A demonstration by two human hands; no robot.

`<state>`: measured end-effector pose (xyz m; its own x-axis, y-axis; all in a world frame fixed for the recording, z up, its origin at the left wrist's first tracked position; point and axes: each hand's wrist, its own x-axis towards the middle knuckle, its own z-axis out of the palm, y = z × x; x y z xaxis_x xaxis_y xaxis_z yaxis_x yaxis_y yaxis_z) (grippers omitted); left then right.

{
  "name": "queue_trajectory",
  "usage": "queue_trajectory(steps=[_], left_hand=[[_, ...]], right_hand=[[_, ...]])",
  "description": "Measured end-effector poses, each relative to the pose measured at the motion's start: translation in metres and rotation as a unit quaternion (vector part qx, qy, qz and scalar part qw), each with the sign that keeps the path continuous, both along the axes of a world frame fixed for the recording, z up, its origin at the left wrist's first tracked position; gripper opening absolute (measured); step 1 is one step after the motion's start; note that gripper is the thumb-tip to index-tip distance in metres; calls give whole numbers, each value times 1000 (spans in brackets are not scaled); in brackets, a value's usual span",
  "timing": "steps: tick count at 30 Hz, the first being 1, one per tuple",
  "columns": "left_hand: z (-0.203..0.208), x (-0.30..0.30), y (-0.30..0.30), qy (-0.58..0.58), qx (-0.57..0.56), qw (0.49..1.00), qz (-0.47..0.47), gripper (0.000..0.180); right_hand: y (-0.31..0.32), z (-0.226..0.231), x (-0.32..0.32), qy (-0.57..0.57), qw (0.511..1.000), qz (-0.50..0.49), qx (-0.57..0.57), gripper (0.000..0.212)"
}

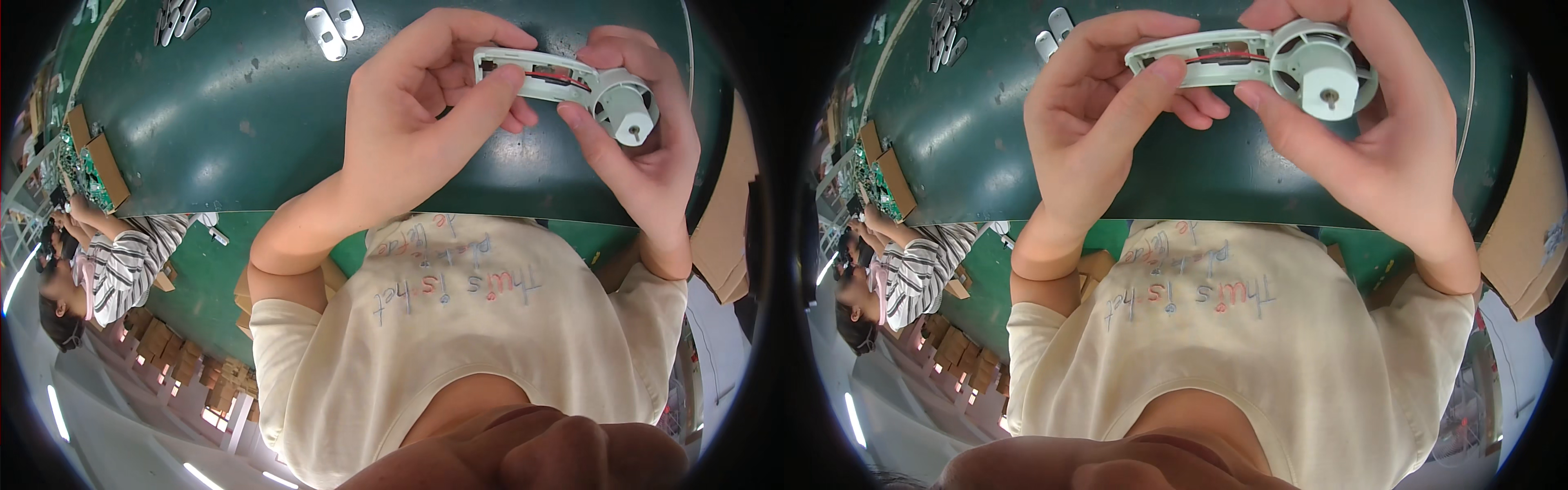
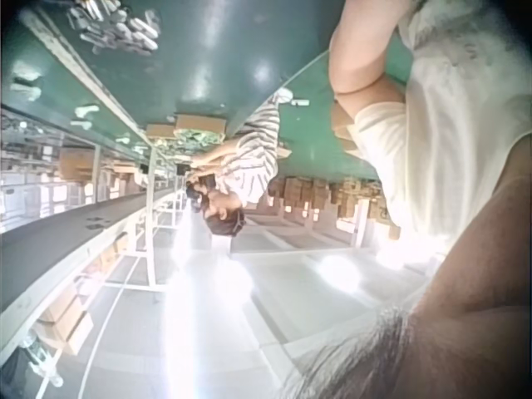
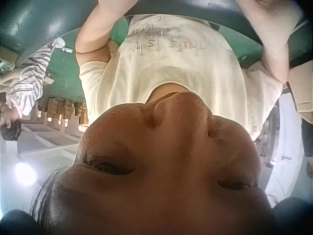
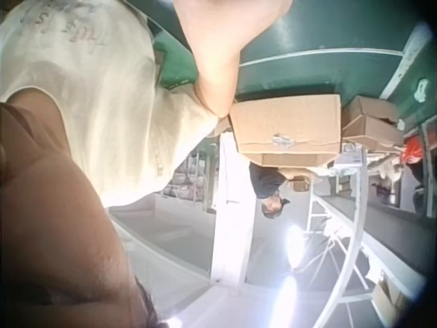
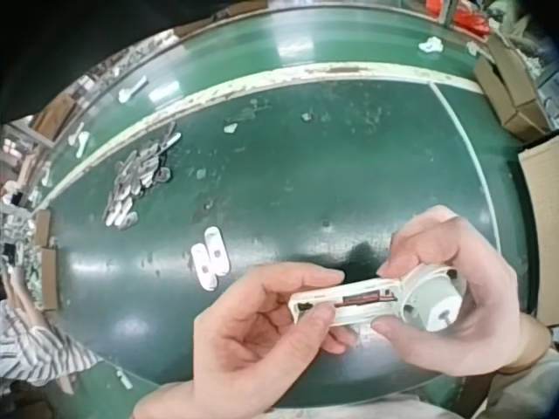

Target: Assembling small metal and plastic components for a device on a factory assembly line.

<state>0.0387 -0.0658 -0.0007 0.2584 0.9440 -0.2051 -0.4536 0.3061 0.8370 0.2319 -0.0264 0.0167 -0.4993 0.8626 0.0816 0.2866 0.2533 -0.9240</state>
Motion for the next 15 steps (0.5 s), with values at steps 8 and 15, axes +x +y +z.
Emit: queue_trajectory(steps=[8,15], left_hand=[[-1,-10,10,-110,-80,988,-77,24],[-7,-13,12,-44,-46,992,-106,23]], right_hand=[[11,7,-1,-48,976,61,201,39],[7,16,-2,-119,951,127,256,35]])
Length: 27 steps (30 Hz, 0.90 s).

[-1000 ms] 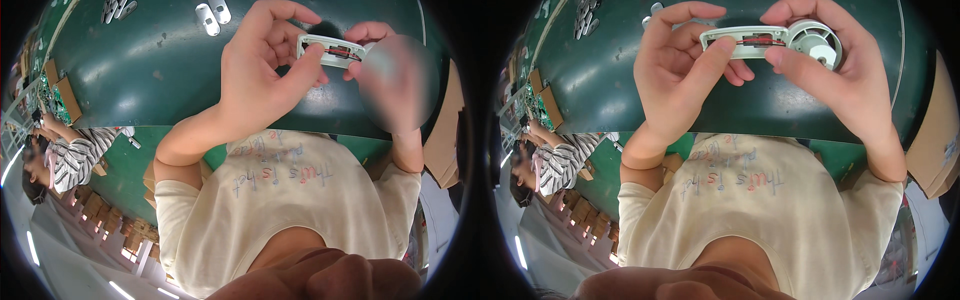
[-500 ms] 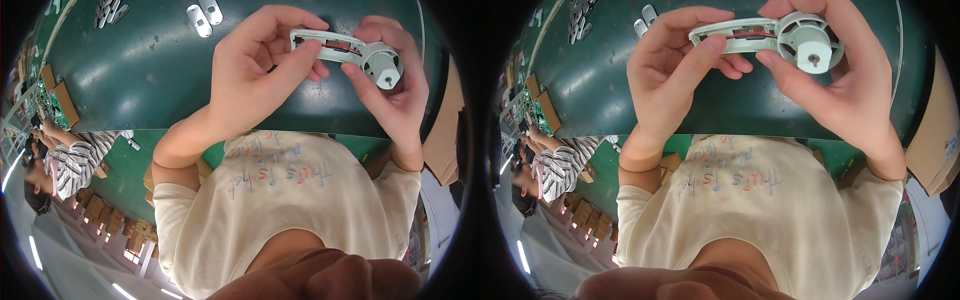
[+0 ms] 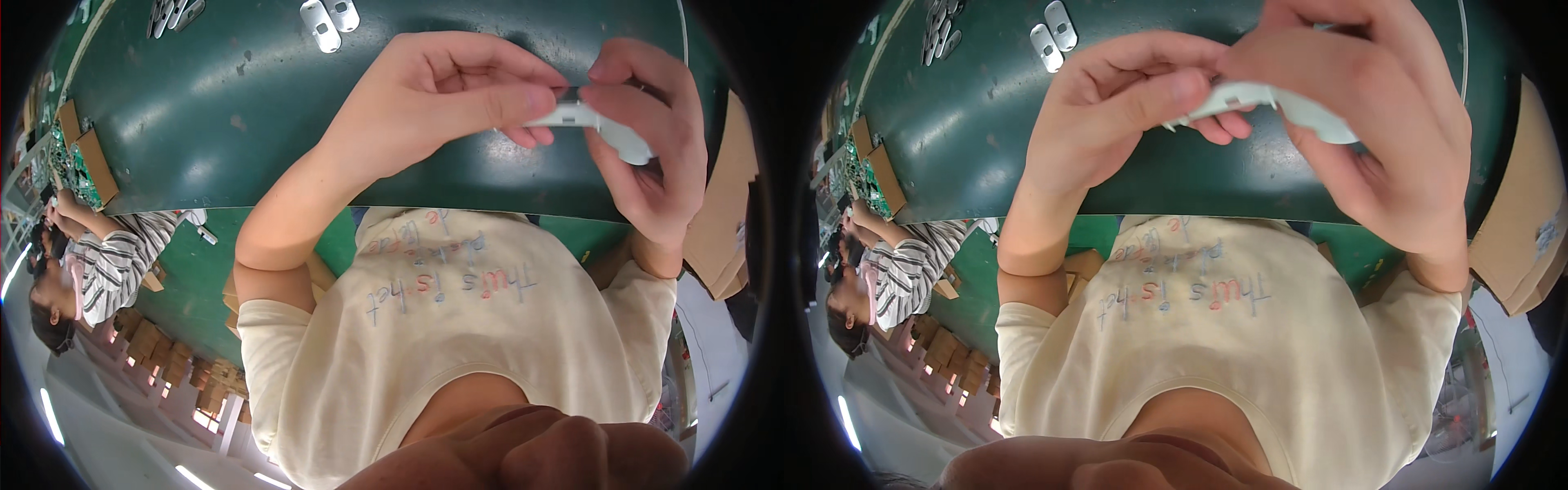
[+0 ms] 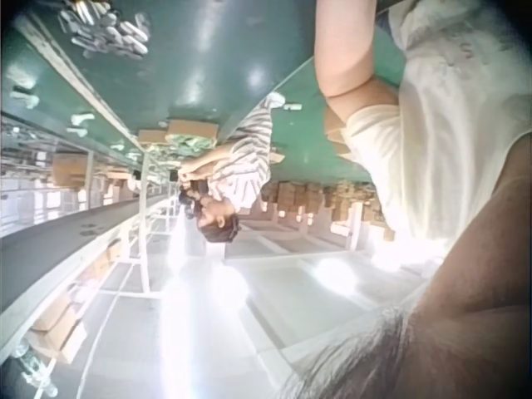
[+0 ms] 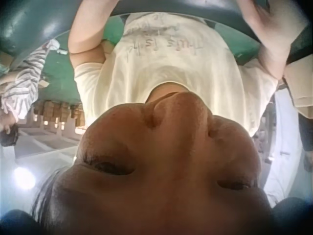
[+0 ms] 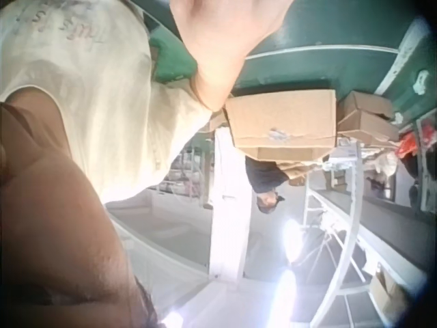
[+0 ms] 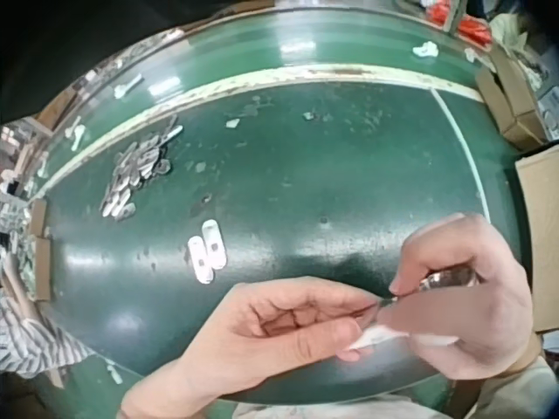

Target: Assembling small metal and plastic components for a device on a factory assembly line.

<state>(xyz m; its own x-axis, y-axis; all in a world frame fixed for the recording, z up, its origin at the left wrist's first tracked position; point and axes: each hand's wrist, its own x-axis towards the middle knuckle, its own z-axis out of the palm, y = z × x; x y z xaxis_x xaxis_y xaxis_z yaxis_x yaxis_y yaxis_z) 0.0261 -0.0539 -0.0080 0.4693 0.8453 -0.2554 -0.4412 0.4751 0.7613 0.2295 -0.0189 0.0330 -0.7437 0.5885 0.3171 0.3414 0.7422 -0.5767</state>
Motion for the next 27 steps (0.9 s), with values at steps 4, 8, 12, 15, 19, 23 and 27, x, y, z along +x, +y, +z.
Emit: queue_trajectory(steps=[4,8,12,15,19,23,27], left_hand=[[-3,13,-8,66,93,989,90,22],[-14,14,-8,231,297,919,119,24],[-21,19,-5,329,435,823,159,26],[-21,25,-4,381,496,756,194,24],[-21,24,-3,432,540,701,173,21],[-11,17,-4,417,523,729,144,20],[-14,16,-7,455,530,699,154,18]], right_hand=[[6,-14,7,112,993,-23,-10,31],[10,-18,12,2,996,16,84,34],[8,-32,6,49,989,-1,143,33],[6,-34,5,15,984,-4,179,35],[3,-31,4,-11,987,14,160,36],[4,-29,2,-24,986,32,162,36],[4,-34,-1,-32,982,27,183,36]])
